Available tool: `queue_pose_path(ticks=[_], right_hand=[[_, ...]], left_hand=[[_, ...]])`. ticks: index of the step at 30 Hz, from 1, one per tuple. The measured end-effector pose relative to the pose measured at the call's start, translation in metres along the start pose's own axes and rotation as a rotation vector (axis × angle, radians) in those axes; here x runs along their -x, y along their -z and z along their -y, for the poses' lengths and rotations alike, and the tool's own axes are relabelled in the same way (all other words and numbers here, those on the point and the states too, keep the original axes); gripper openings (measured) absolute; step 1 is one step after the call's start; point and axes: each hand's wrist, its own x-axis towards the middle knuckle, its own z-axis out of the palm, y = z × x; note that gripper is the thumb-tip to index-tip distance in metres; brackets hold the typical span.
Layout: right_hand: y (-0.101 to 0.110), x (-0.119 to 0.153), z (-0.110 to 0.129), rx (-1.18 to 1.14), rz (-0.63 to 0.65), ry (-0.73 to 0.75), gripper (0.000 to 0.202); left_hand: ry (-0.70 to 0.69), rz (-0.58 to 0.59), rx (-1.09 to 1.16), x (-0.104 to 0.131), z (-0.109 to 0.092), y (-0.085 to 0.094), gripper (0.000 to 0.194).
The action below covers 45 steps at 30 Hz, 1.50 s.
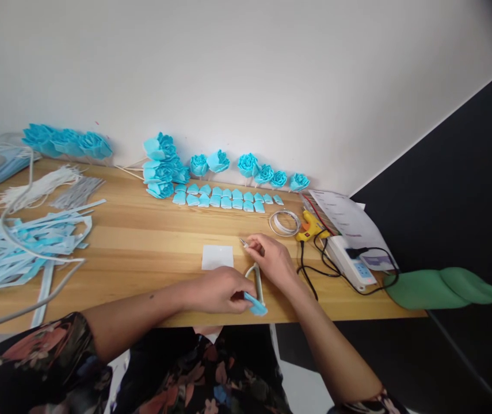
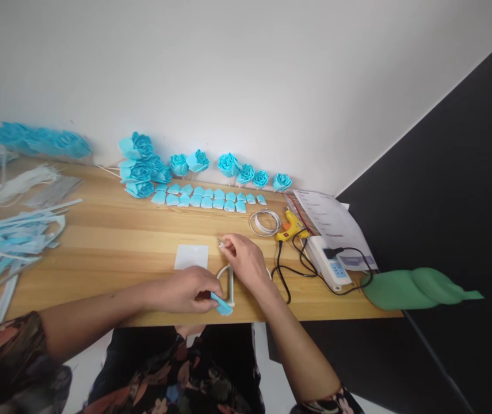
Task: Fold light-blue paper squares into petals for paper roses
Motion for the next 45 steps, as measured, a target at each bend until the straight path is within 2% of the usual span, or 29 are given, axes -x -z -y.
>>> queue_pose_path(ticks=[6,12,15,18,23,26,31,37,41,45], right_hand=[[-0.002,0.002,0.011,0.154,-0.019,-0.002,0.002],[-0.005,0.002,0.015,0.254,-0.048,0.008,0.008],[-0.002,0.0,0.014,0.194,-0.046,-0.013,0.01],[0.003,-0.002,0.009,0.05,0.003,-0.095,0.012],[0.004,-0.005,-0.002,-0.16,0.046,-0.188,0.016],[0.001,-0.006,-0.006,-0.193,0.009,-0.187,0.017],[-0.005,-0.006,-0.01,-0.213,-0.043,-0.212,0.016],[-0.006,-0.005,-0.015,-0.425,-0.096,-0.241,0.017],[0.001,0.0,-0.006,-0.421,-0.276,-0.19,0.022],[0.009,0.009,0.009,-0.266,-0.398,-0.027,0.019]], left_hand=[[0.018,0.013,-0.001,0.0,-0.001,0.001,0.02],[0.031,0.025,-0.003,0.0,-0.002,0.002,0.02],[0.023,0.013,0.003,0.0,-0.001,0.001,0.02],[0.042,0.012,0.041,0.0,-0.001,0.001,0.019],[0.108,-0.013,0.182,0.0,-0.002,0.007,0.016],[0.165,-0.044,0.32,-0.001,-0.002,0.012,0.012],[0.292,-0.133,0.466,-0.003,-0.002,0.021,0.016],[0.337,-0.169,0.584,-0.007,0.0,0.024,0.018],[0.396,-0.247,0.683,-0.008,0.006,0.029,0.022],[0.446,-0.325,0.712,-0.008,0.011,0.035,0.029]])
